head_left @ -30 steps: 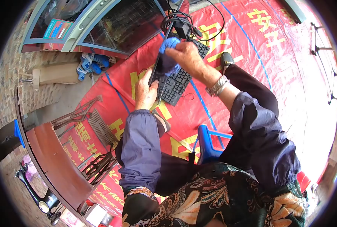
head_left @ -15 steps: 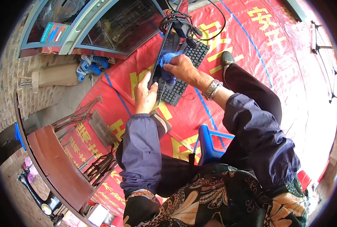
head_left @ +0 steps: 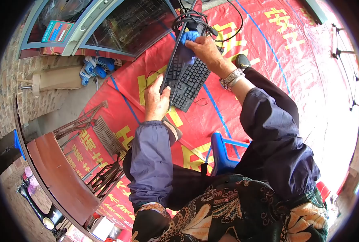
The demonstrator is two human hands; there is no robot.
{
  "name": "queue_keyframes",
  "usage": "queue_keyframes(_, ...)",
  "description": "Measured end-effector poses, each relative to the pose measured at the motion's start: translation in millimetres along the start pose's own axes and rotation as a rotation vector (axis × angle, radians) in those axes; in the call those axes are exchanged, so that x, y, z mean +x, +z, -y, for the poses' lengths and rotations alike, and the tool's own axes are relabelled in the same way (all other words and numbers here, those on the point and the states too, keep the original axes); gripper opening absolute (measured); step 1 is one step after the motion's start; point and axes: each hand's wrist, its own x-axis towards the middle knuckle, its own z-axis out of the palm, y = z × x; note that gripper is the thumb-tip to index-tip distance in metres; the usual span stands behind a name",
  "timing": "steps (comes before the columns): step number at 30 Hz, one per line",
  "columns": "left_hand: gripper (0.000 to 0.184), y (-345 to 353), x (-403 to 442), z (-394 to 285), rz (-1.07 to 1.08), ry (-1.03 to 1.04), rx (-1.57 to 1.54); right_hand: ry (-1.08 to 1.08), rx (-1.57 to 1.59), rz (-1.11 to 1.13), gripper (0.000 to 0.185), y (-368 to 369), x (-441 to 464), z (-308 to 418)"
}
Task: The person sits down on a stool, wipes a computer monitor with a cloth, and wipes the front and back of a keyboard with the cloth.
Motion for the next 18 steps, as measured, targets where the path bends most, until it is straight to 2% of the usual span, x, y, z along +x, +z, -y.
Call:
queue_keyframes(3, 0.044, 4.3, 0.7, 6.0, -0.039, 0.097, 0.055, 0.125, 0.018, 0.051, 0.037, 20.3, 3.7, -34.1)
queue_keyframes(6, 0.043, 0.4, 0.3, 0.1, -0.005, 0.008, 0.040, 0.078, -0.059, 0.030, 0.037, 24.6, 1.6, -33.9)
queue_keyframes(8, 0.041, 1.9, -0.1, 5.2, -0.023, 0.020, 0.023, -0.013, -0.155, -0.006, 0.038, 17.8, -9.3, -11.7)
queue_keyframes(14, 0.032, -0.6, 2.1, 4.0, -0.025, 0.040, 0.098, -0.197, -0.105, -0.013, 0.040, -1.2, -40.1, 28.8)
queue_keyframes(15, 0.033, -2.2, 2.1, 1.2, -0.013, 0.025, 0.141, -0.241, -0.057, 0.006, 0.042, -3.0, -42.8, 31.7)
queue_keyframes(16, 0.046, -2.7, 1.3, -1.3, -0.007, 0.012, 0.124, -0.249, -0.087, 0.004, 0.041, -3.8, -42.6, 32.6)
queue_keyframes(18, 0.052, -0.5, 1.6, 1.7, -0.041, -0.015, 0.095, -0.235, -0.080, 0.013, 0.041, -3.8, -43.6, 31.1)
